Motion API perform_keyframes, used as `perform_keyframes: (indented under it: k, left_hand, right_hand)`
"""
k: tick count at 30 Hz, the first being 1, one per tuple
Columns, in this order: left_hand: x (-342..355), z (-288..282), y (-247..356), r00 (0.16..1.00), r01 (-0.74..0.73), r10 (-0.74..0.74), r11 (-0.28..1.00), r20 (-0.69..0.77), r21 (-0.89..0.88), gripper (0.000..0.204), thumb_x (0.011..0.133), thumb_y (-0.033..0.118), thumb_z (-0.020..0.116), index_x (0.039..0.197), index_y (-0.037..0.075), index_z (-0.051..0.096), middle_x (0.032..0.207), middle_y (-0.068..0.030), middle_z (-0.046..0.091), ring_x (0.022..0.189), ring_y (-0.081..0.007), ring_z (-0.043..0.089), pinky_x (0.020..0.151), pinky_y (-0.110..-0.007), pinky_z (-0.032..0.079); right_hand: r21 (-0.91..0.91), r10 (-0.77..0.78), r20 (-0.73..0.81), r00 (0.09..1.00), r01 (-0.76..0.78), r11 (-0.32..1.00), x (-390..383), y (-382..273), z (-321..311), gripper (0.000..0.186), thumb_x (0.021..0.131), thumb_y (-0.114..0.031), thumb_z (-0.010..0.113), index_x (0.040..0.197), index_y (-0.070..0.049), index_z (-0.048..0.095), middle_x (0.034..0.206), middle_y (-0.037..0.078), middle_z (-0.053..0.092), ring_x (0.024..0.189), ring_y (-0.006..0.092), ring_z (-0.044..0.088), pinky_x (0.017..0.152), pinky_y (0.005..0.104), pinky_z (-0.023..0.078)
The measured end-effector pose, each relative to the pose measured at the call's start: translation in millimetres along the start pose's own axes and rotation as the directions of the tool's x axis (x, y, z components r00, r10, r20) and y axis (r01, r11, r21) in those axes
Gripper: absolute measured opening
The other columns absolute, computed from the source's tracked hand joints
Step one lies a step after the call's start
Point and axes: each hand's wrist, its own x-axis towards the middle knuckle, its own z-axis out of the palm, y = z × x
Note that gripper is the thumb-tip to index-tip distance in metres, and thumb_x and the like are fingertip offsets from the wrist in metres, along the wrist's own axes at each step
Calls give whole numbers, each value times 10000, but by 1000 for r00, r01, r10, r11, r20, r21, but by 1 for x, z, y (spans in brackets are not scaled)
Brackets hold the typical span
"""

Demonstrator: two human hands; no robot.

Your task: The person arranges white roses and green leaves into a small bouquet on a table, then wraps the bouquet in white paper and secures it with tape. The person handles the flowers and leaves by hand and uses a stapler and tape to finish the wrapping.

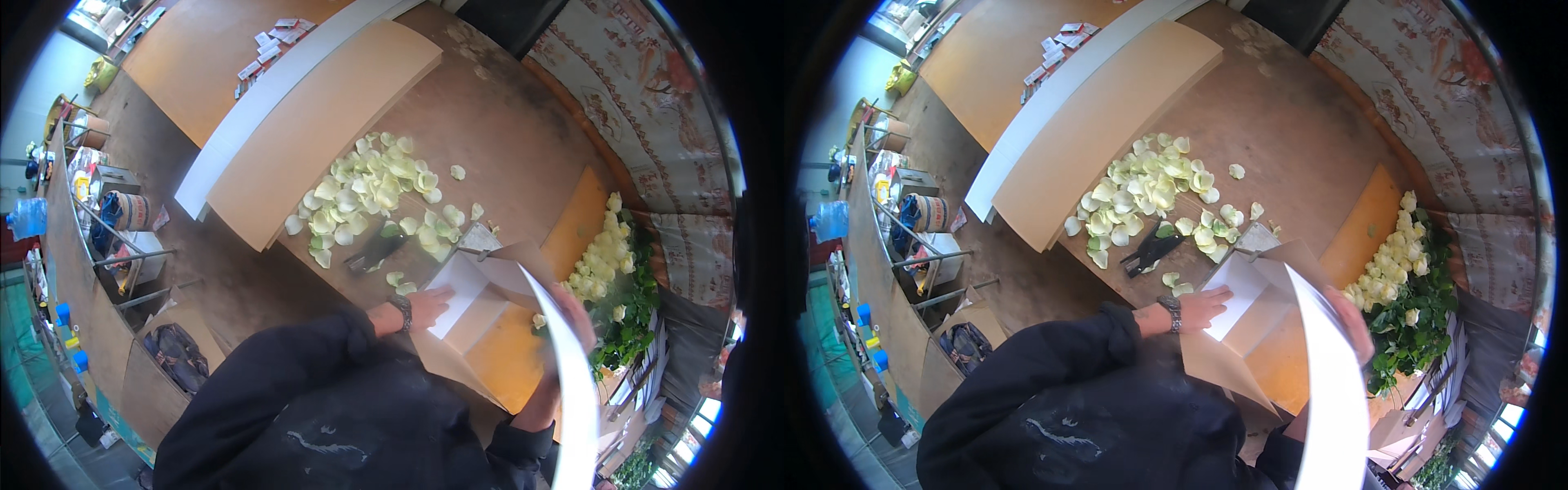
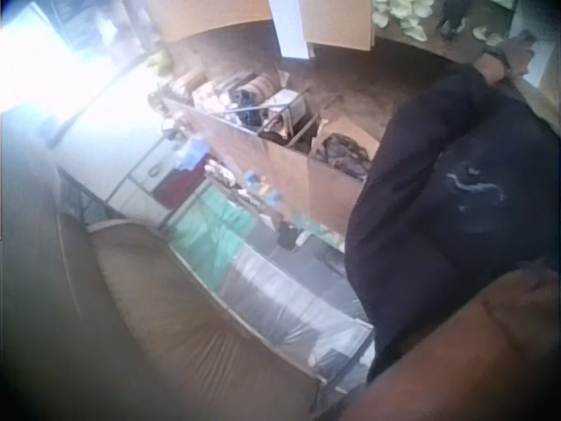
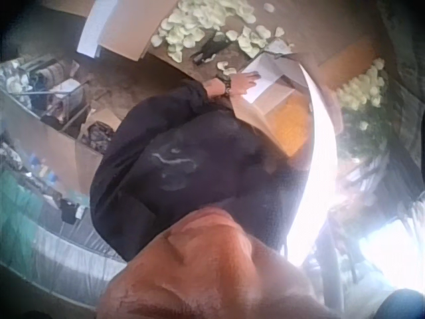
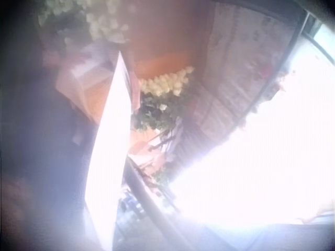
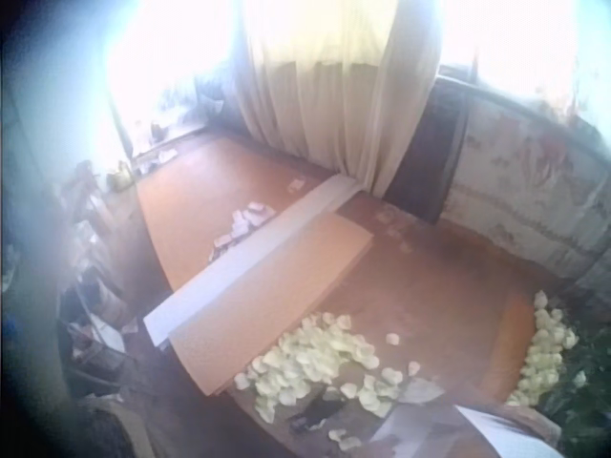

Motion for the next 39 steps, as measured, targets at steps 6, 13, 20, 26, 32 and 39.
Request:
perform_keyframes:
  k: [6,13,20,26,32,39]
  left_hand:
    - [6,-6,-6,978,-96,64,983,199,158,544,786,157,732,1274,-55,623,1582,-286,407,1552,-415,276,1240,-454,342]
    - [6,-85,51,897,218,-25,894,442,-391,644,1017,452,643,1503,44,535,1479,-204,586,1429,-365,500,1193,-418,396]
    - [-4,-139,105,816,209,122,849,565,-486,745,993,567,654,1526,62,526,1493,-162,599,1371,-308,574,1153,-399,439]
    - [-5,-111,135,880,-15,-3,999,475,32,616,894,321,735,1429,68,563,1259,-189,689,1153,-358,670,955,-464,541]
    - [-5,-77,144,972,-54,-40,922,233,382,135,867,133,625,994,102,661,917,-68,734,893,-278,737,757,-433,576]
    - [-14,-79,148,991,-5,-31,963,128,270,217,936,273,645,1060,112,721,957,-61,743,986,-265,711,847,-412,552]
  right_hand:
    - [492,360,-434,826,-118,863,60,12,-30,400,1043,-336,665,1134,53,678,976,75,706,877,159,649,786,342,512]
    - [240,577,-287,764,-526,816,135,35,-18,554,993,-370,725,1365,27,621,1214,92,699,1068,178,651,916,314,504]
    - [209,381,-423,822,-321,924,56,16,-34,566,996,-265,703,1446,51,568,1252,147,721,1169,199,664,1009,351,514]
    - [216,491,203,847,-528,821,-71,9,-14,506,905,-44,722,1397,24,623,1229,105,726,1087,179,692,938,313,549]
    - [-239,184,325,928,-108,965,-152,13,38,567,781,-97,797,1328,-29,663,1184,168,734,1058,343,712,923,427,558]
    - [-234,334,465,820,-250,940,-164,33,50,471,864,-242,763,1286,-46,683,1068,185,734,996,332,720,862,442,570]
